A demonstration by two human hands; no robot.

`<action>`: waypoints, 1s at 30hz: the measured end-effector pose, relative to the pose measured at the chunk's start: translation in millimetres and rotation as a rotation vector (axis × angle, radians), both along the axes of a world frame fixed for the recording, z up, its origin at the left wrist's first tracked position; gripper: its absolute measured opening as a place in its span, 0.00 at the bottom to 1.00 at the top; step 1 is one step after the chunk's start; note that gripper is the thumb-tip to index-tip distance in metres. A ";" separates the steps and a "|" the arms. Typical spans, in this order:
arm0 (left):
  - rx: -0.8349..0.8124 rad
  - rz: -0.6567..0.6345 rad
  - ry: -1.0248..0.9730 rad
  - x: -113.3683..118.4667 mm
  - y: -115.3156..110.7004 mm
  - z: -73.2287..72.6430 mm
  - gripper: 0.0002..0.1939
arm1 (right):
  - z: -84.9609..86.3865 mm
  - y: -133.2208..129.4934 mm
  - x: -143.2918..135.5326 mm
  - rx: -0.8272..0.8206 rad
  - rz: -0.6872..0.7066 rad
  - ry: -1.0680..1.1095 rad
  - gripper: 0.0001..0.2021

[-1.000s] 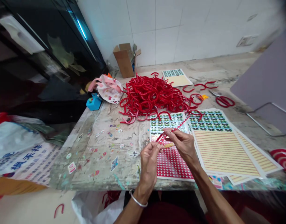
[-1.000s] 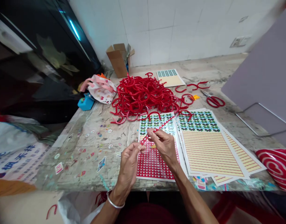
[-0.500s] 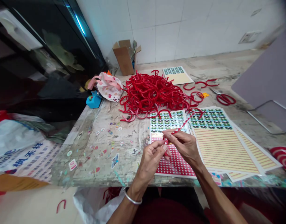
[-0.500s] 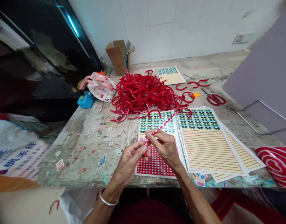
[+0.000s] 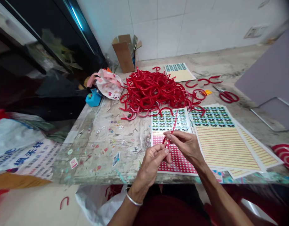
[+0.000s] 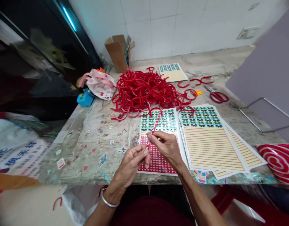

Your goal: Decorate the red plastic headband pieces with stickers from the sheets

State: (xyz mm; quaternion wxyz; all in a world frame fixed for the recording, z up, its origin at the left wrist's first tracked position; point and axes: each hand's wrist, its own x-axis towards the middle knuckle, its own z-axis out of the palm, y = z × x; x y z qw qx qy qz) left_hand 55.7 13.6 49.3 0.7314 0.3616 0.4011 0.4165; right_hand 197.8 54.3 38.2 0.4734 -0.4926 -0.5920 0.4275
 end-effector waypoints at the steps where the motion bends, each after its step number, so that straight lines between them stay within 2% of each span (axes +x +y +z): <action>1: -0.007 0.001 -0.004 0.3 -0.7 -0.5 0.11 | -0.4 0.0 0.3 -0.018 -0.013 0.005 0.09; 8: 0.021 -0.002 -0.002 0.3 -4.6 -2.8 0.12 | -3.9 0.6 2.1 -0.047 -0.041 0.008 0.10; 13: 0.061 0.005 -0.003 -1.5 -7.4 -5.9 0.08 | -5.8 -0.5 0.2 -0.112 -0.024 0.105 0.09; 24: 0.157 -0.018 0.043 -4.3 -13.8 -14.6 0.09 | -7.9 -1.9 -2.1 -0.307 0.002 0.380 0.11; 30: 0.189 -0.056 0.053 -8.4 -15.5 -16.7 0.09 | -6.2 -2.7 0.0 -0.297 0.002 0.355 0.09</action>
